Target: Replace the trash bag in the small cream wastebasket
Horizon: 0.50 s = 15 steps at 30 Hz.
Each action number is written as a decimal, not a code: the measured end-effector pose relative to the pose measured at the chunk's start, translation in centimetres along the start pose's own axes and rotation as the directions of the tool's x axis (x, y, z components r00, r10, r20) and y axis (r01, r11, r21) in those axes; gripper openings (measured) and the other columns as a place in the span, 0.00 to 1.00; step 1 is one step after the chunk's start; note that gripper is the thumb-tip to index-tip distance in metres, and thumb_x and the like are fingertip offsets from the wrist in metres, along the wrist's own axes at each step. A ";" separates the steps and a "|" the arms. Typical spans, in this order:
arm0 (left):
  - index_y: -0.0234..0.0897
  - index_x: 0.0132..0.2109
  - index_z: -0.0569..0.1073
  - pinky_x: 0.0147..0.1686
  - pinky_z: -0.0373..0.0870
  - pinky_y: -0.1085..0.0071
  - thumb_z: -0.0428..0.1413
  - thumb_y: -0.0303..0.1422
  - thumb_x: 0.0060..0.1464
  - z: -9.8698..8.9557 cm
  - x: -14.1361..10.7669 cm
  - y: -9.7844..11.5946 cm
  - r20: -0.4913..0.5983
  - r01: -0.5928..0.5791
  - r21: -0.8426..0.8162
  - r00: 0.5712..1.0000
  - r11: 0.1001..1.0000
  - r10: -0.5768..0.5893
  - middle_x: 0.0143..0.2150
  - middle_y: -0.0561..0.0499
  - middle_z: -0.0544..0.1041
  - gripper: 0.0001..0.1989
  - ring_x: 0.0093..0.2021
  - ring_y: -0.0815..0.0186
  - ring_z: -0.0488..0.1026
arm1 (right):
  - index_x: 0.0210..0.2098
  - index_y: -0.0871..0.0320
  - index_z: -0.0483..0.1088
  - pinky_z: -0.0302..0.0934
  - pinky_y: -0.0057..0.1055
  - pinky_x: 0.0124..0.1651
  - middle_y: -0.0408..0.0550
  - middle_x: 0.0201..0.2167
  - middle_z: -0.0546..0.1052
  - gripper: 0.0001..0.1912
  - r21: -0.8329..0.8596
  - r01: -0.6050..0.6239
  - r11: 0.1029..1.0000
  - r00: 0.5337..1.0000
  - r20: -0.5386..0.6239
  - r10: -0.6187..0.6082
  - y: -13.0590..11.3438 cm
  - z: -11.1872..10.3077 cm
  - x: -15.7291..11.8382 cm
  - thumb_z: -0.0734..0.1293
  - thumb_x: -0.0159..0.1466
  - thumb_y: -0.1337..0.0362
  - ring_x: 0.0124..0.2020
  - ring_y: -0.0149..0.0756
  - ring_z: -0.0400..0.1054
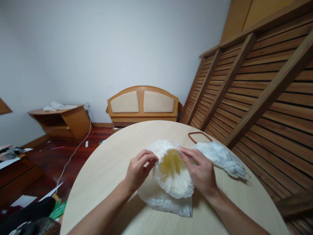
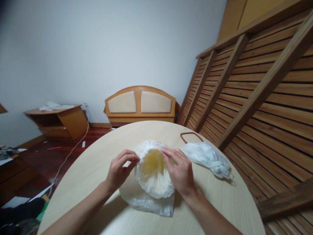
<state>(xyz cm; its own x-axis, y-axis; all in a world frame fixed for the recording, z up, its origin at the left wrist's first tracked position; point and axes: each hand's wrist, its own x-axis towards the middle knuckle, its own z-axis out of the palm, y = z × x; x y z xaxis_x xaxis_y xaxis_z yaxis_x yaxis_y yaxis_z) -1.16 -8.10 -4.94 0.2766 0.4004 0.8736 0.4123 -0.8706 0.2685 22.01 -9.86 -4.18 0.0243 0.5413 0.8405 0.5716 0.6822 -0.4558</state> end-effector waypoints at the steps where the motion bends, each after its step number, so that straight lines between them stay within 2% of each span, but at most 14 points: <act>1: 0.37 0.41 0.75 0.34 0.77 0.75 0.56 0.25 0.64 0.1 0.0 0.1 -0.003 0.012 -0.012 1.000 1.000 -0.012 0.35 0.49 0.78 0.04 0.34 0.69 0.76 | 0.44 0.51 0.80 0.74 0.39 0.46 0.45 0.39 0.84 0.09 -0.001 -0.008 1.000 1.000 -0.005 0.008 0.0 0.0 0.0 0.68 0.67 0.67 0.39 0.39 0.79; 5: 0.37 0.42 0.75 0.38 0.78 0.72 0.53 0.22 0.62 0.2 0.0 0.5 0.029 0.048 -0.058 0.998 0.997 -0.047 0.37 0.47 0.79 0.08 0.38 0.67 0.78 | 0.43 0.52 0.80 0.74 0.39 0.46 0.46 0.39 0.84 0.08 -0.003 -0.072 0.997 0.997 -0.030 0.072 0.2 0.1 0.1 0.69 0.66 0.65 0.39 0.39 0.79; 10: 0.37 0.55 0.72 0.48 0.78 0.65 0.53 0.23 0.59 -0.1 -0.4 0.9 0.134 0.016 -0.112 0.991 0.994 -0.001 0.47 0.42 0.80 0.17 0.48 0.61 0.79 | 0.41 0.53 0.81 0.74 0.38 0.47 0.47 0.38 0.84 0.08 0.008 -0.155 0.988 0.985 -0.070 0.155 0.6 0.1 0.3 0.69 0.66 0.63 0.39 0.40 0.79; 12: 0.37 0.56 0.71 0.50 0.78 0.62 0.56 0.24 0.58 -0.1 -0.4 0.8 0.129 -0.027 -0.075 0.991 0.997 0.036 0.49 0.41 0.80 0.19 0.50 0.59 0.78 | 0.42 0.54 0.81 0.73 0.38 0.47 0.48 0.39 0.84 0.08 0.013 -0.186 0.982 0.979 -0.079 0.187 0.7 0.1 0.2 0.69 0.65 0.62 0.39 0.40 0.79; 15: 0.38 0.51 0.74 0.46 0.78 0.62 0.59 0.24 0.58 0.0 -0.3 0.6 0.064 -0.055 0.005 0.996 0.998 0.055 0.43 0.44 0.82 0.14 0.44 0.60 0.79 | 0.42 0.54 0.82 0.73 0.39 0.48 0.49 0.40 0.84 0.10 0.025 -0.235 0.972 0.968 -0.090 0.236 1.0 0.0 0.2 0.70 0.65 0.60 0.41 0.41 0.79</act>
<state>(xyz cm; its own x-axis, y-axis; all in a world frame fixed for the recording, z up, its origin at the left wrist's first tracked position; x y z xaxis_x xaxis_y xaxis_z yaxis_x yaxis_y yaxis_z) -0.95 -8.77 -4.99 0.3537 0.3698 0.8591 0.4012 -0.8897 0.2178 22.55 -9.08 -4.44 0.2318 0.6406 0.7321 0.5297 0.5481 -0.6473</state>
